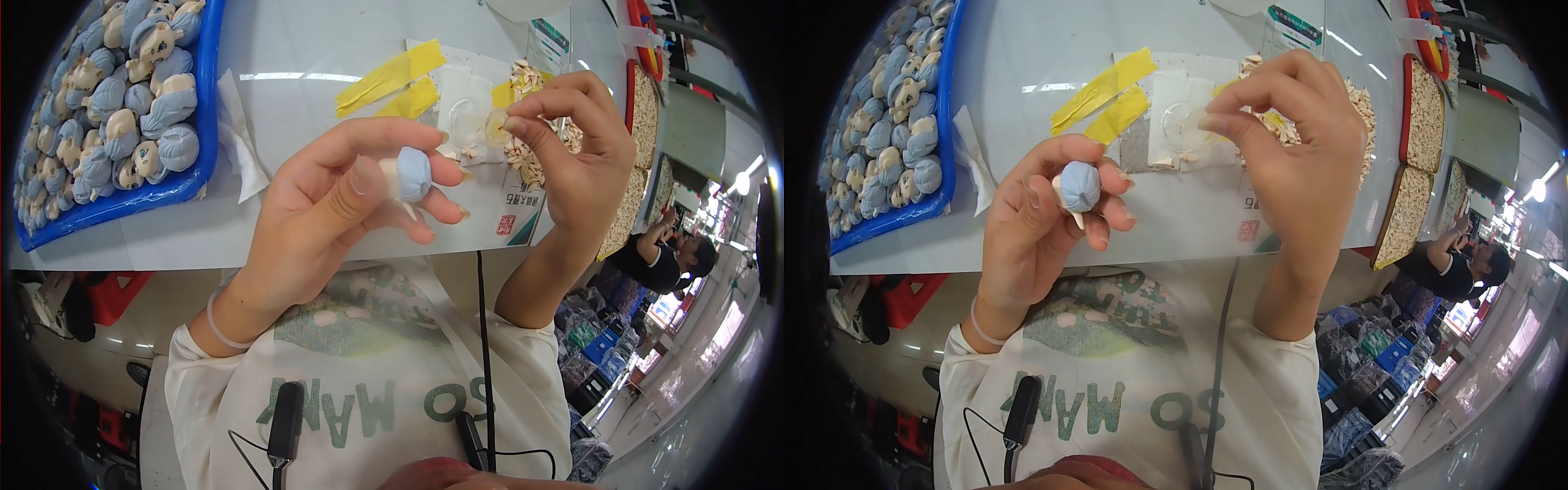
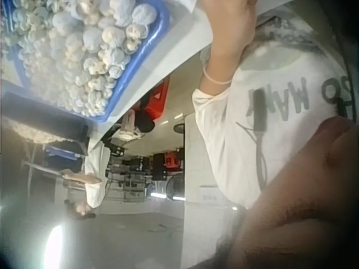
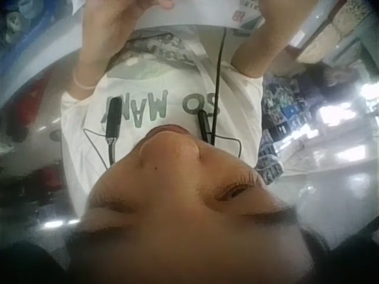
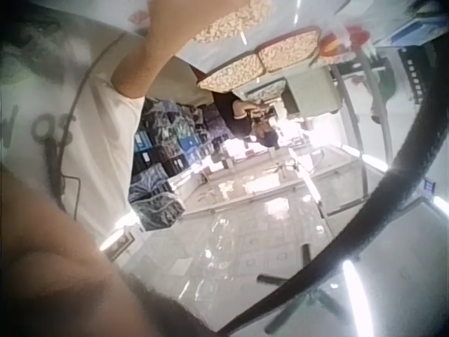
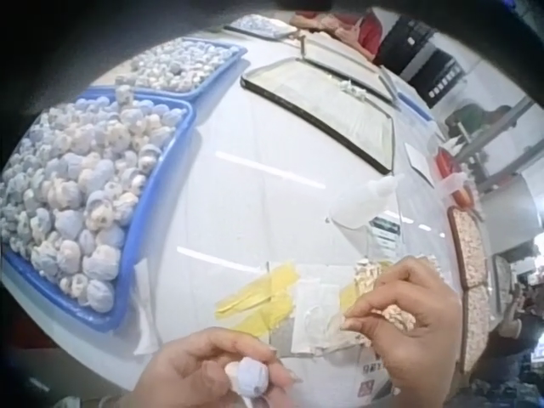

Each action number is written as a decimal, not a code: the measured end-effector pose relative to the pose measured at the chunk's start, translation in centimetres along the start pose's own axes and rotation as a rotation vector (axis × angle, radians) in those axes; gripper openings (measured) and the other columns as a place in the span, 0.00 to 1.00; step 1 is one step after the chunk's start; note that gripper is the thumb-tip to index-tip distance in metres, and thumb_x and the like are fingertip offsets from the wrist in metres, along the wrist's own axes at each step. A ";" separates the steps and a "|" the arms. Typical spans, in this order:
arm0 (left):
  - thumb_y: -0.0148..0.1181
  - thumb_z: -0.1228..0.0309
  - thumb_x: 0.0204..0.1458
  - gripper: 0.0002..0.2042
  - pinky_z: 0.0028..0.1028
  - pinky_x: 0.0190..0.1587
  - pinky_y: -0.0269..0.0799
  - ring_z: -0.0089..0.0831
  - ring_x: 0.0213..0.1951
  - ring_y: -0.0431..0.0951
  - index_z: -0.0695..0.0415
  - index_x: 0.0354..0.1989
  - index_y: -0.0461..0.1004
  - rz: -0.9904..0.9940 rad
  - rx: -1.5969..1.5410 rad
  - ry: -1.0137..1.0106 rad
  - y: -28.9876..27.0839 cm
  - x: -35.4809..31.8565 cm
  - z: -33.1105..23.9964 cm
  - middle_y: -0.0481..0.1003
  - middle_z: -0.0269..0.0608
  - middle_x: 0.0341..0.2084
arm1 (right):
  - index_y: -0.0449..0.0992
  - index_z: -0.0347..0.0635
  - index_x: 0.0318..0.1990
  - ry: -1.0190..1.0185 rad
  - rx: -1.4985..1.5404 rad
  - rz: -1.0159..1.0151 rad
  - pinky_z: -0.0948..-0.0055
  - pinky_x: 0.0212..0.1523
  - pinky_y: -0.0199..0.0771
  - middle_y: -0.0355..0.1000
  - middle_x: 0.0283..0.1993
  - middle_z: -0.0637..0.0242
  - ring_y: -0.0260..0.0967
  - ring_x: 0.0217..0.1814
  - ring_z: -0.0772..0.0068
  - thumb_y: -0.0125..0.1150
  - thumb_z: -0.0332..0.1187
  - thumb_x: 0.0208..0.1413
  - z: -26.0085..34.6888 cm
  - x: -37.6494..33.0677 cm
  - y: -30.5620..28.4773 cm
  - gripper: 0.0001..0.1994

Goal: The person assembles small plastic toy figurines by hand, attaching figurine heads to figurine bodies and applying small decorative pieces.

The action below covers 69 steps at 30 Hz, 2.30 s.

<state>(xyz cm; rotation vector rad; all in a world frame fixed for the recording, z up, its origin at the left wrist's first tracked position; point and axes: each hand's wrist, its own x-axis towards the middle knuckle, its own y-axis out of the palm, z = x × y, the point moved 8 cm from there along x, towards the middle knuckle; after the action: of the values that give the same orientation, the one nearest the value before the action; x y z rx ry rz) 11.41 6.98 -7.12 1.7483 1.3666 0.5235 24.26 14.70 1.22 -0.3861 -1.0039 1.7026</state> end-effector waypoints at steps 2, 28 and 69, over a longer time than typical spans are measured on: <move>0.45 0.54 0.53 0.24 0.19 0.31 0.71 0.30 0.34 0.74 0.63 0.49 0.59 0.016 0.007 -0.006 -0.1 0.1 0.0 0.69 0.48 0.38 | 0.73 0.39 0.20 0.007 0.003 0.010 0.79 0.28 0.59 0.65 0.23 0.68 0.61 0.26 0.76 0.60 0.20 0.28 0.0 0.0 0.1 0.06; 0.62 0.56 0.40 0.24 0.24 0.32 0.70 0.35 0.36 0.73 0.57 0.42 0.64 -0.040 0.145 0.247 0.0 -0.3 -0.8 0.67 0.41 0.37 | 0.72 0.32 0.25 0.058 0.461 -0.167 0.80 0.35 0.58 0.67 0.27 0.65 0.62 0.31 0.74 0.59 0.16 0.32 -0.1 -3.7 -1.5 0.08; 0.66 0.83 0.28 0.19 0.23 0.33 0.70 0.33 0.35 0.72 0.64 0.35 0.72 -0.027 0.871 0.923 3.1 -3.5 -2.6 0.70 0.43 0.30 | 0.70 0.37 0.27 0.195 0.904 -0.095 0.81 0.33 0.59 0.64 0.29 0.64 0.60 0.31 0.76 0.63 0.18 0.34 2.2 -7.2 3.8 0.10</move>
<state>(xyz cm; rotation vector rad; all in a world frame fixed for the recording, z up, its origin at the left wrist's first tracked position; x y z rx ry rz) 10.13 4.47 -2.60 2.2580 2.5358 0.8597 23.08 6.96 -2.01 0.0928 -0.0510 1.7991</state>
